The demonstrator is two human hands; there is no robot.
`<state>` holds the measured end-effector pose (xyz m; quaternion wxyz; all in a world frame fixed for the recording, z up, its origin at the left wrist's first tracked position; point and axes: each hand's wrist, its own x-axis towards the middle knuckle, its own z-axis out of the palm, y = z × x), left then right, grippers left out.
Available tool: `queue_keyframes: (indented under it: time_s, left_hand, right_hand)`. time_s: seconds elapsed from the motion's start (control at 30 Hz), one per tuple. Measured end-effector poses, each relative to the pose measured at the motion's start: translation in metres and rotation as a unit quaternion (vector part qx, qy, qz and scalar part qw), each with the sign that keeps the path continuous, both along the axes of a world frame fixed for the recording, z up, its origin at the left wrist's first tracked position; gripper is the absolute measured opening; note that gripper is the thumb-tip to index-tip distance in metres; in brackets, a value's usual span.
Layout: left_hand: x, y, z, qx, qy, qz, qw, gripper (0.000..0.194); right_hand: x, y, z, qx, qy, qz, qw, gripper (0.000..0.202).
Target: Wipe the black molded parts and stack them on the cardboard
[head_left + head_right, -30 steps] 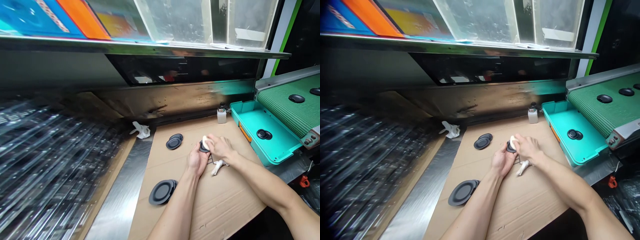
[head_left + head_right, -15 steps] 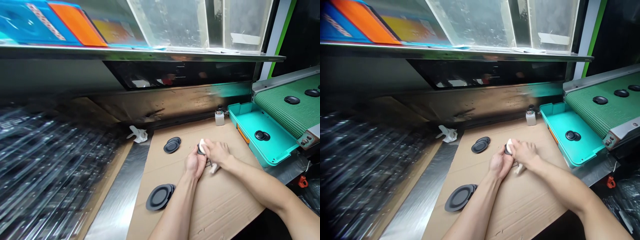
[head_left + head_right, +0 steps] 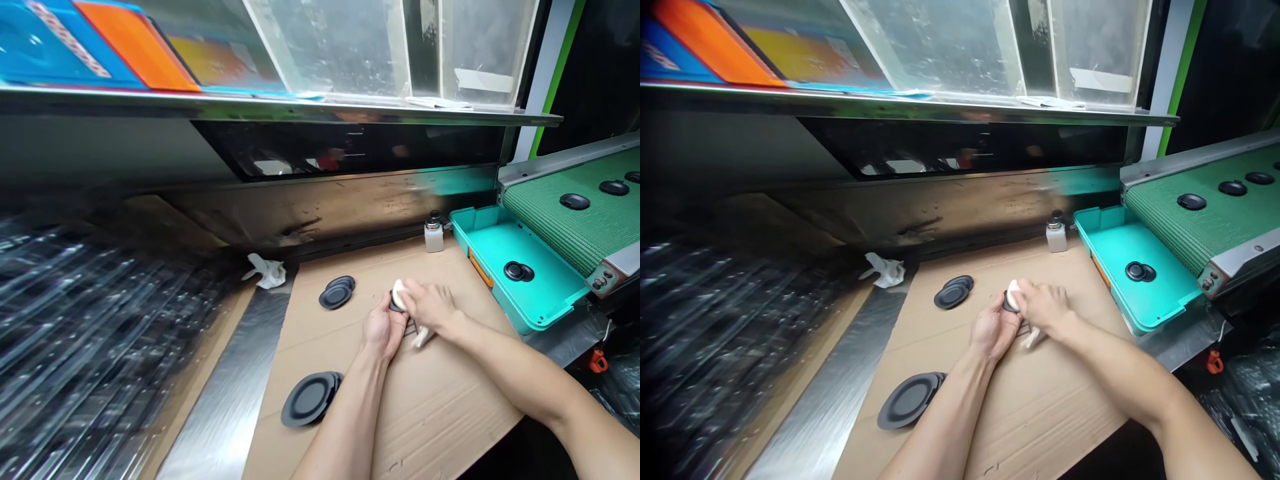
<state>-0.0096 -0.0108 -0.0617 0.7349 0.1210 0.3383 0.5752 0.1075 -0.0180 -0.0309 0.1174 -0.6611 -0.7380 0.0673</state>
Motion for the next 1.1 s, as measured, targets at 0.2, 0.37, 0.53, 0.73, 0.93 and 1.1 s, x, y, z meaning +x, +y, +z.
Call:
queue_keyframes:
  time_s: [0.2,0.37,0.53,0.73,0.93,1.1]
  left_hand:
    - [-0.003,-0.003,0.007,0.006,0.010,0.003,1.000,0.039]
    - [-0.008,0.001,0.010,0.005,-0.023,0.017,1.000,0.038]
    - [-0.011,0.004,0.008,-0.003,-0.051,0.036,0.998,0.038]
    - [-0.009,0.003,0.008,0.008,-0.041,0.040,0.998,0.049]
    - [0.001,-0.003,0.006,0.025,-0.029,-0.013,0.999,0.046]
    - [0.006,-0.006,0.003,0.045,-0.022,-0.030,0.998,0.042]
  right_hand:
    - [0.036,0.018,0.005,0.001,0.043,-0.094,0.995,0.043]
    - [0.051,0.009,0.027,0.096,0.038,-0.011,0.995,0.034]
    - [0.055,-0.004,0.038,-0.141,0.016,0.229,0.963,0.022]
    - [0.041,-0.002,0.032,-0.029,0.126,0.212,0.969,0.017]
    - [0.010,-0.007,0.017,0.019,0.077,0.178,0.981,0.018]
    - [0.002,-0.005,0.009,0.044,0.003,0.064,0.997,0.029]
